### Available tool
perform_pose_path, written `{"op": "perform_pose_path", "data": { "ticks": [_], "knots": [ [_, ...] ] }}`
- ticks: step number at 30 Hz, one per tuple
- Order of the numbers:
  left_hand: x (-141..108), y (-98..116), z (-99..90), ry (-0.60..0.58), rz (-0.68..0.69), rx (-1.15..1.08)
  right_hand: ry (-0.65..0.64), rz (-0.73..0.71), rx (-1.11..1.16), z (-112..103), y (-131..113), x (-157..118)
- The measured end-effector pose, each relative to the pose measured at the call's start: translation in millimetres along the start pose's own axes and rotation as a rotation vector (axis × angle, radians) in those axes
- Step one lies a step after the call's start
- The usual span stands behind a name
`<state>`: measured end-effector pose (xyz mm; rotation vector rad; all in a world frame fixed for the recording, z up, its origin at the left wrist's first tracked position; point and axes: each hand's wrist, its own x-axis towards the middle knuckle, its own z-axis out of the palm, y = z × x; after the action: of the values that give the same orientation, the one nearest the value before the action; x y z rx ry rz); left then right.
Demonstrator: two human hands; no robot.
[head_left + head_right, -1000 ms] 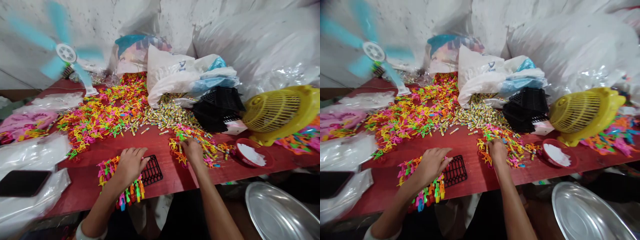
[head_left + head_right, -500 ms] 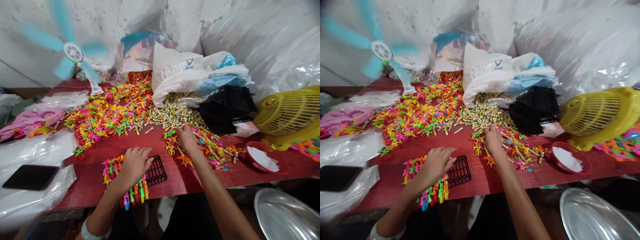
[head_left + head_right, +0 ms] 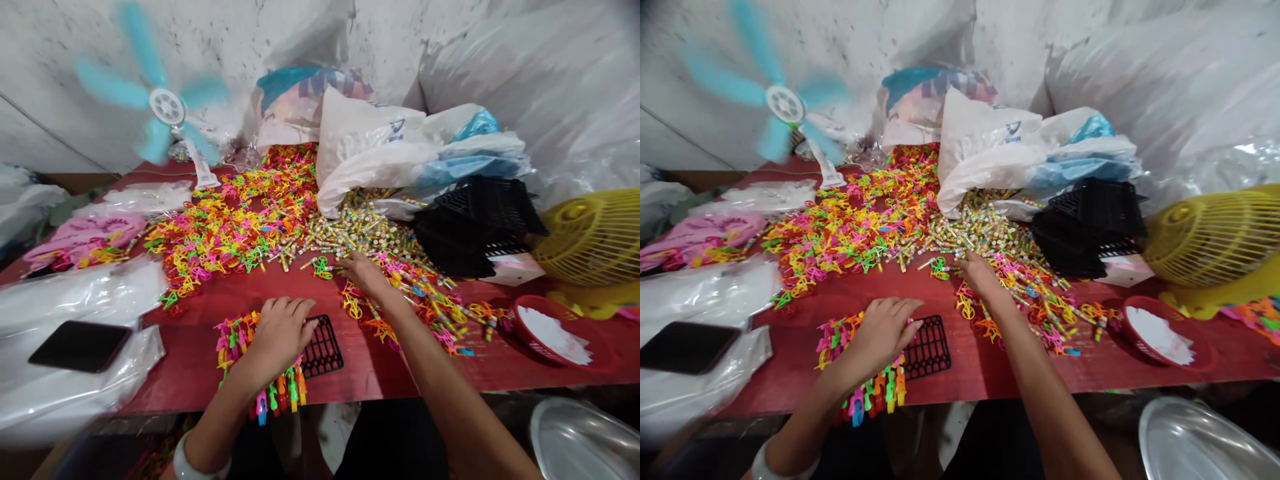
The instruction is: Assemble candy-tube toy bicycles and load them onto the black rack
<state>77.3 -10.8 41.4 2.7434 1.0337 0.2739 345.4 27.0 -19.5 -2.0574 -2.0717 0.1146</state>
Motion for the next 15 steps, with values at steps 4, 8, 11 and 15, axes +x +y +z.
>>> {"op": "perform_pose_path", "data": {
  "ticks": [4, 8, 11, 15],
  "knots": [
    [0, 0, -1.0, -0.013, -0.009, -0.005, -0.004, 0.041, -0.028, -1, -12, 3],
    [0, 1, -3.0, -0.03, -0.008, 0.002, 0.0, 0.093, -0.042, -3, -20, 1],
    [0, 2, -4.5, -0.034, -0.011, 0.003, -0.029, 0.104, -0.037, -2, -23, -1],
    [0, 1, -4.2, -0.019, -0.003, 0.005, -0.059, 0.021, -0.016, -4, -31, 1]
  ]
}}
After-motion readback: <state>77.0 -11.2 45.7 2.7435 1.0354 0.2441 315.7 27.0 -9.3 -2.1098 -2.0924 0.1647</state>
